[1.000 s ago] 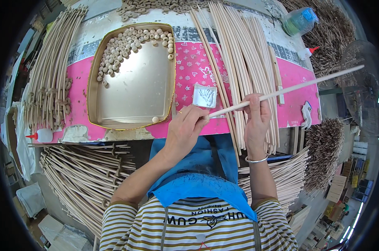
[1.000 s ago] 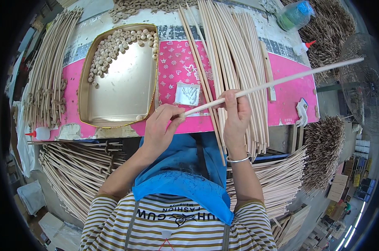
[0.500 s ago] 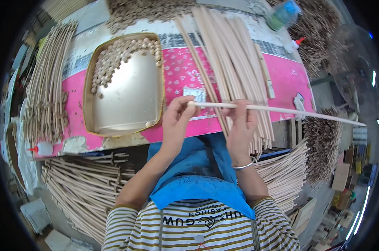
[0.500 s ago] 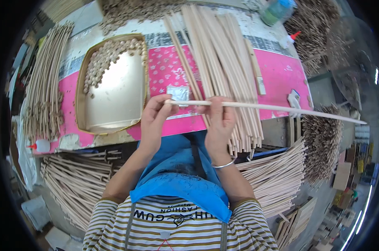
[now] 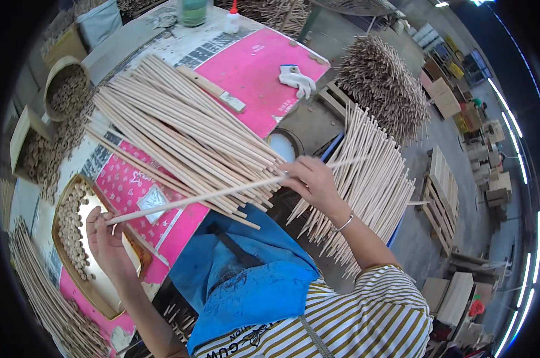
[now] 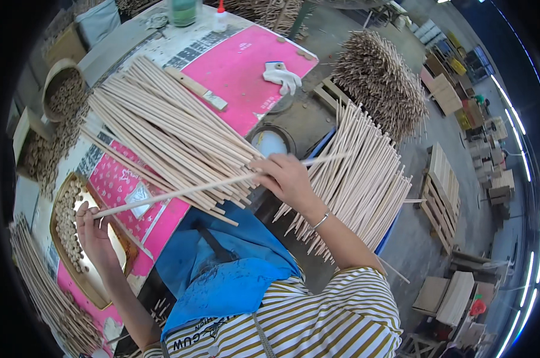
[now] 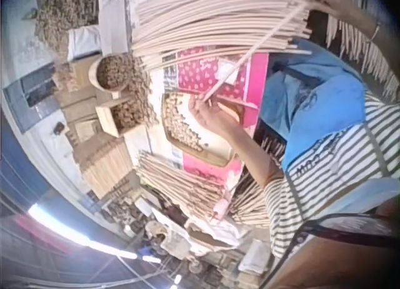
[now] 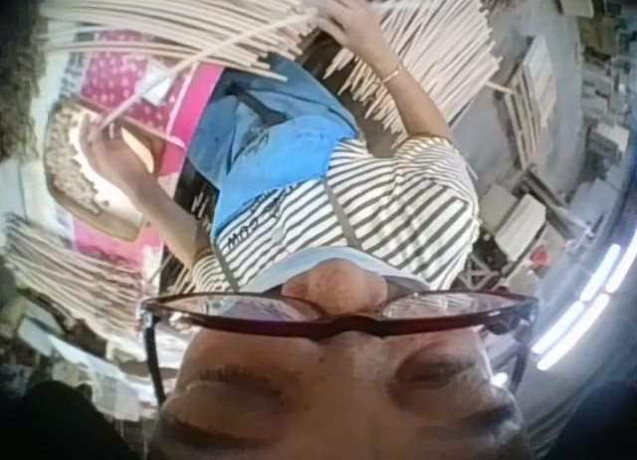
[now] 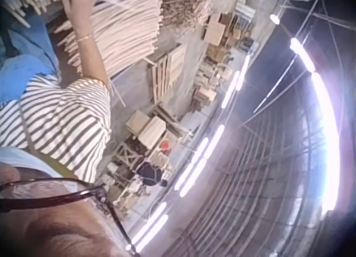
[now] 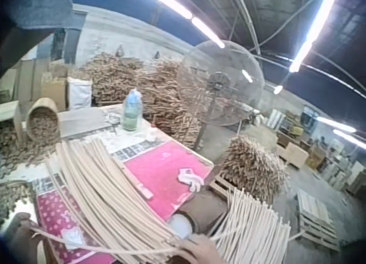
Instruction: Assembling wooden dowels with beads and glue.
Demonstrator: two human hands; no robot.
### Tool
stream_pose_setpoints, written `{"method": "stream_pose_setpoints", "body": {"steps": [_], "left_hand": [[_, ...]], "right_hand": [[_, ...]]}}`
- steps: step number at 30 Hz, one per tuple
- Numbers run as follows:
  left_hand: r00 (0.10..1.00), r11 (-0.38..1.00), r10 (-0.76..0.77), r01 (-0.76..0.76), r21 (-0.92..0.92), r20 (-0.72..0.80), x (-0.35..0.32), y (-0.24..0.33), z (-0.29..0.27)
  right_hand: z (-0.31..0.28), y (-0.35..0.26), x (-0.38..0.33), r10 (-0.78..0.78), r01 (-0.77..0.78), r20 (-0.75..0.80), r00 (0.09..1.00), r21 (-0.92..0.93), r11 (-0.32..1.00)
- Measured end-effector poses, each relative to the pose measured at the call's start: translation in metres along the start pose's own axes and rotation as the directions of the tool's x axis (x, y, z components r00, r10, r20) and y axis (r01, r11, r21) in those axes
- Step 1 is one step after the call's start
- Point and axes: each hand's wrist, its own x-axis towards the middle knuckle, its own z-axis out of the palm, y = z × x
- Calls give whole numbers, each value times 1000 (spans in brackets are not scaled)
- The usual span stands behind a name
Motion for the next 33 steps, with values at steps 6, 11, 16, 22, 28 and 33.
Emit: {"method": "stream_pose_setpoints", "body": {"steps": [6, 11, 16, 22, 28, 33], "left_hand": [[995, 993, 62, -69, 96, 79, 34, -7, 39], [937, 961, -145, 57, 271, 318, 25, -31, 141], [860, 941, -243, 97, 324, 450, -3, -51, 147], [779, 905, -398, 247, 347, 485, -31, -83, 116], [779, 847, -514, 395, 356, 359, -86, -86, 69], [781, 843, -517, 392, 368, 351, -90, -55, 58]], "right_hand": [[31, 0, -63, 180, -209, 114, 977, 331, 920], [42, 27, -136, 566, -520, 107, 817, 561, 644], [77, 153, -220, 835, -736, -331, 439, 401, 545], [9, 289, -256, 722, -913, -567, 395, -160, 374], [26, 88, 15, 446, -378, -255, 858, 275, 884], [110, -25, 101, 80, -113, 136, 987, 252, 961]]}}
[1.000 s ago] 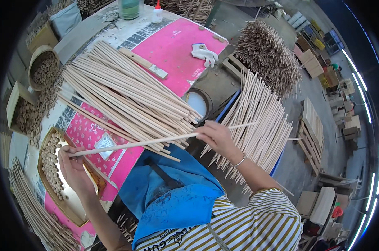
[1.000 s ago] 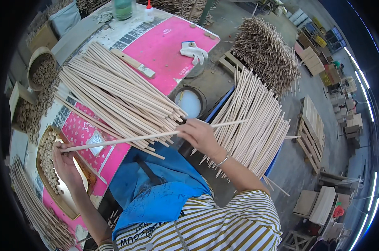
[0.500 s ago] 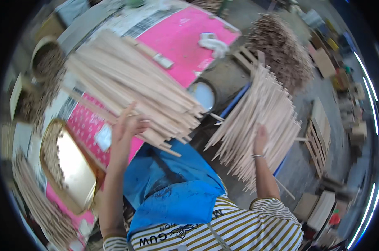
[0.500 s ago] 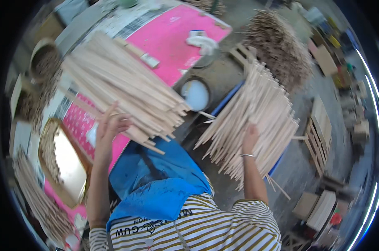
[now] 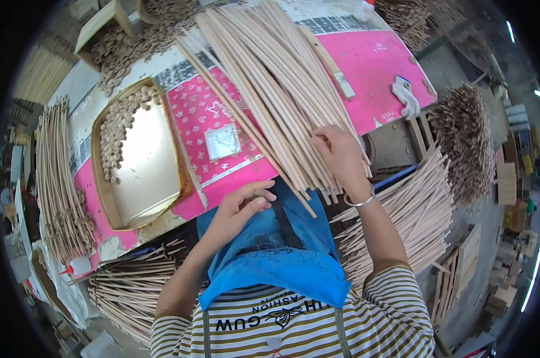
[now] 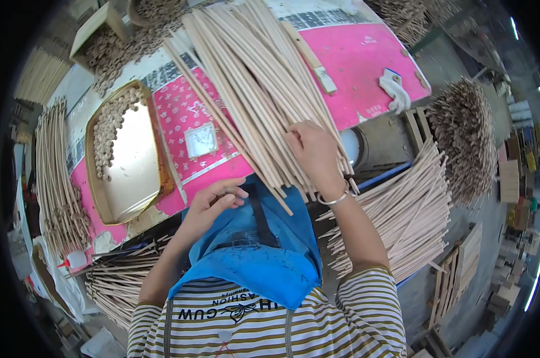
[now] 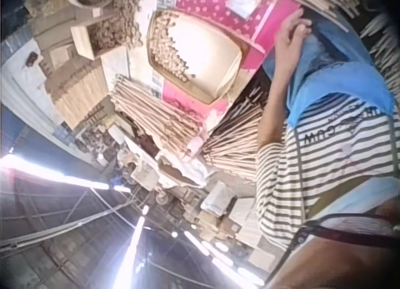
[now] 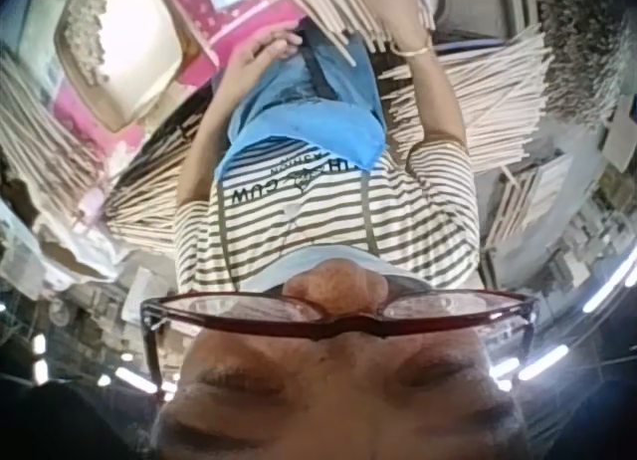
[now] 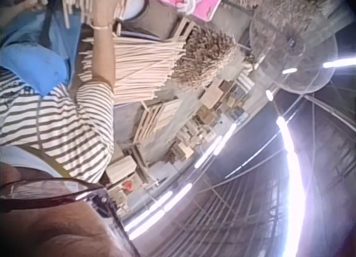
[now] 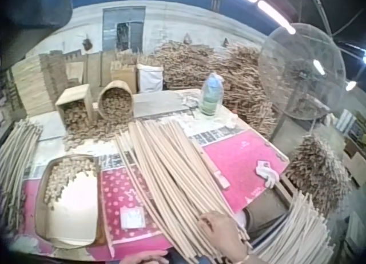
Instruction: Assembling wooden dowels with beads and glue.
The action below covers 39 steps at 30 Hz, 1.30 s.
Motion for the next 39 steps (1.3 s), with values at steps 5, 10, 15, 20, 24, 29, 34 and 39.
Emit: {"method": "stream_pose_setpoints", "body": {"steps": [5, 10, 15, 20, 24, 29, 34, 39], "left_hand": [[976, 994, 100, -90, 61, -196, -25, 41, -74], [737, 937, 315, -140, 321, -598, 4, 39, -201], [498, 699, 604, 45, 714, -623, 64, 16, -295], [492, 506, 653, 282, 815, -576, 103, 13, -307], [542, 616, 567, 222, 756, -621, 93, 29, -297], [641, 709, 591, -122, 694, -491, 48, 62, -198], [765, 765, 551, -304, 567, -334, -16, 37, -79], [820, 952, 296, -209, 225, -489, -4, -12, -34]], "right_hand": [[22, -3, 13, 31, -16, 59, 998, -242, 970], [24, -10, 11, 190, -169, 93, 977, -198, 966], [21, -8, 6, 47, -47, 9, 999, 53, 997], [6, -62, 31, 254, -214, 34, 967, 650, 729], [28, -112, 79, -131, 28, 215, 968, 424, 905], [76, -131, 104, -165, -1, 271, 948, 522, 853], [116, -140, 110, -287, 114, 292, 912, 490, 864], [130, -135, 114, -444, 350, 321, 837, 311, 884]]}}
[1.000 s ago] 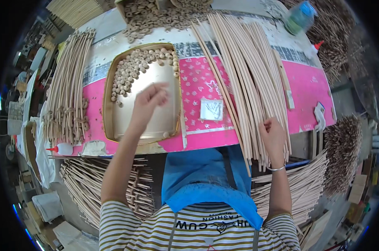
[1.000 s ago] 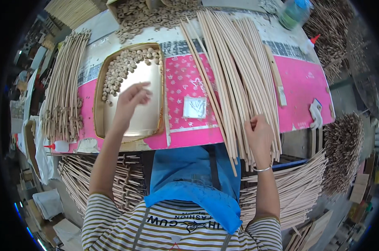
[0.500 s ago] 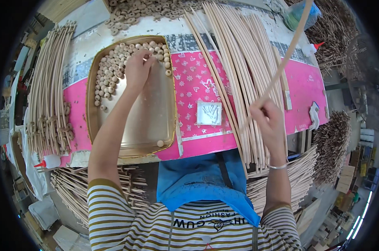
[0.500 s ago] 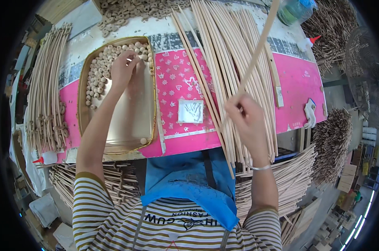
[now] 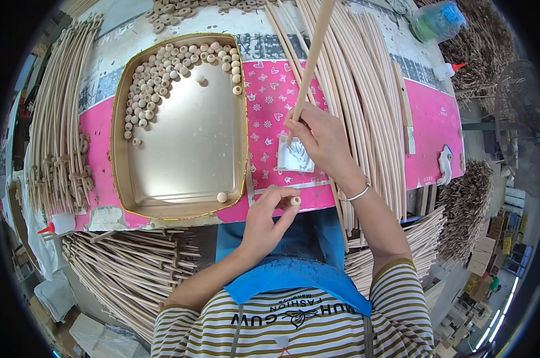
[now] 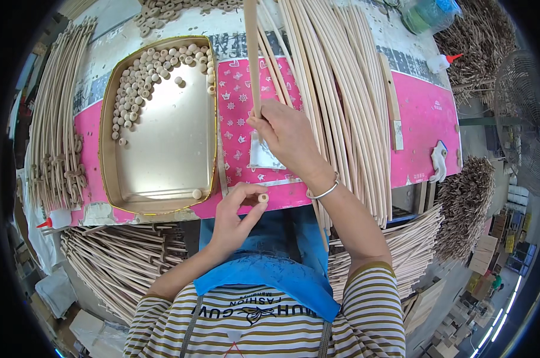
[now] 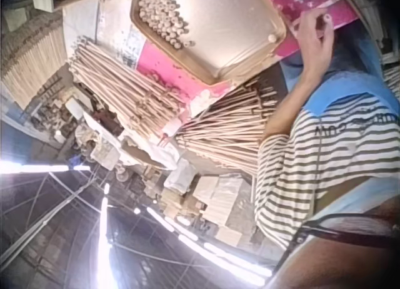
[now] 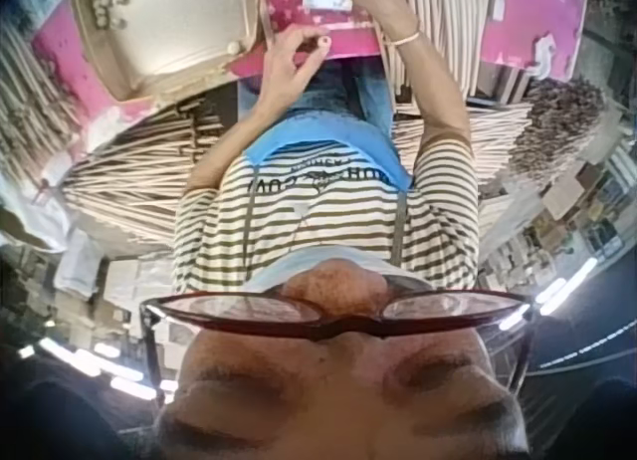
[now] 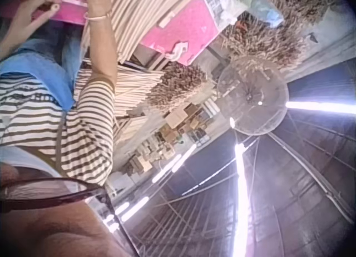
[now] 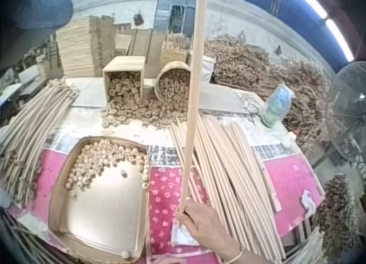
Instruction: Assembling wooden dowels with beads and glue.
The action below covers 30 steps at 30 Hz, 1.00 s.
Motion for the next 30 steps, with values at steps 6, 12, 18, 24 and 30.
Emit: {"method": "stream_pose_setpoints", "body": {"steps": [6, 12, 18, 24, 30], "left_hand": [[998, 1000, -18, 17, -10, -68, 18, -24, 8], [988, 995, -77, 68, -75, -130, 24, -25, 9], [977, 948, -156, 107, -300, -143, 25, -29, 10], [976, 943, -147, 91, -320, -158, 28, -22, 10], [981, 953, -114, 64, -297, -156, 34, -9, 10]], "right_hand": [[3, -2, 1, -2, 0, 28, 1000, 52, 999], [-5, 2, -12, 30, -31, 18, 999, 46, 998], [-28, 8, -27, 330, -285, -6, 944, 486, 826], [-40, 11, -34, 364, -263, -7, 931, 681, 684], [-43, 13, -47, 439, -251, -6, 899, 814, 525]]}}
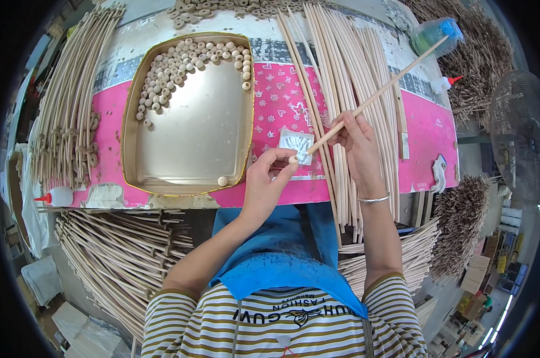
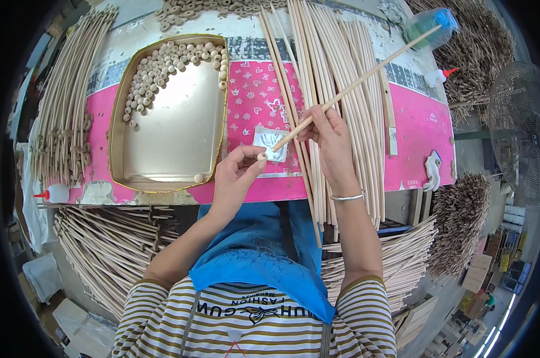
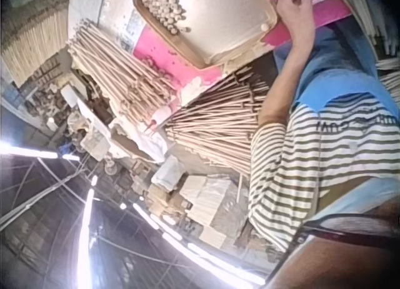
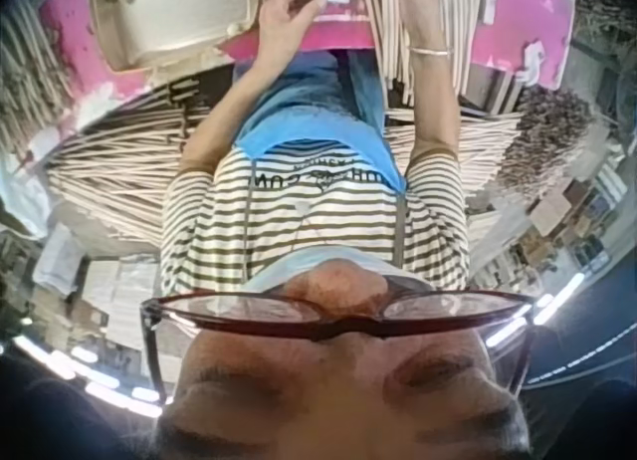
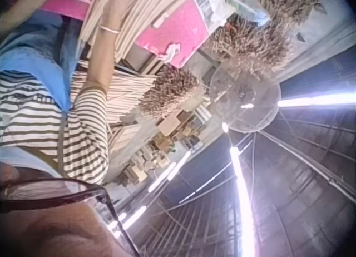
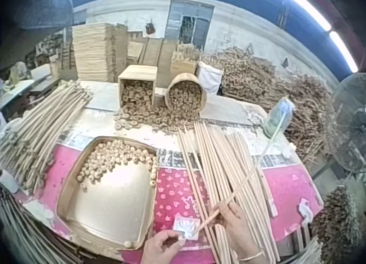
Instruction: Assembling wooden dowels with beads and glue.
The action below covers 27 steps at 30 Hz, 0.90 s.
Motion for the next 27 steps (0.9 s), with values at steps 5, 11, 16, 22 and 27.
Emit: {"method": "stream_pose_setpoints", "body": {"steps": [5, 11, 16, 22, 27], "left_hand": [[998, 998, 58, -57, 42, -22, 0, 3, 1], [997, 990, 83, -83, 113, 6, -5, 6, -1], [996, 985, 92, -92, 148, 6, -9, 11, 1], [990, 968, 140, -137, 209, -1, -12, 13, 1], [941, 858, 336, -326, 397, 47, -13, 16, -1]], "right_hand": [[2, 0, -6, 35, -32, -36, 999, 71, 997], [15, -4, -16, -37, 36, -24, 999, -10, 999], [15, -3, -19, -50, 49, -21, 999, -60, 997], [25, -1, -29, -99, 94, -51, 994, -88, 992], [33, 4, -50, -220, 208, -127, 967, -105, 973]]}}
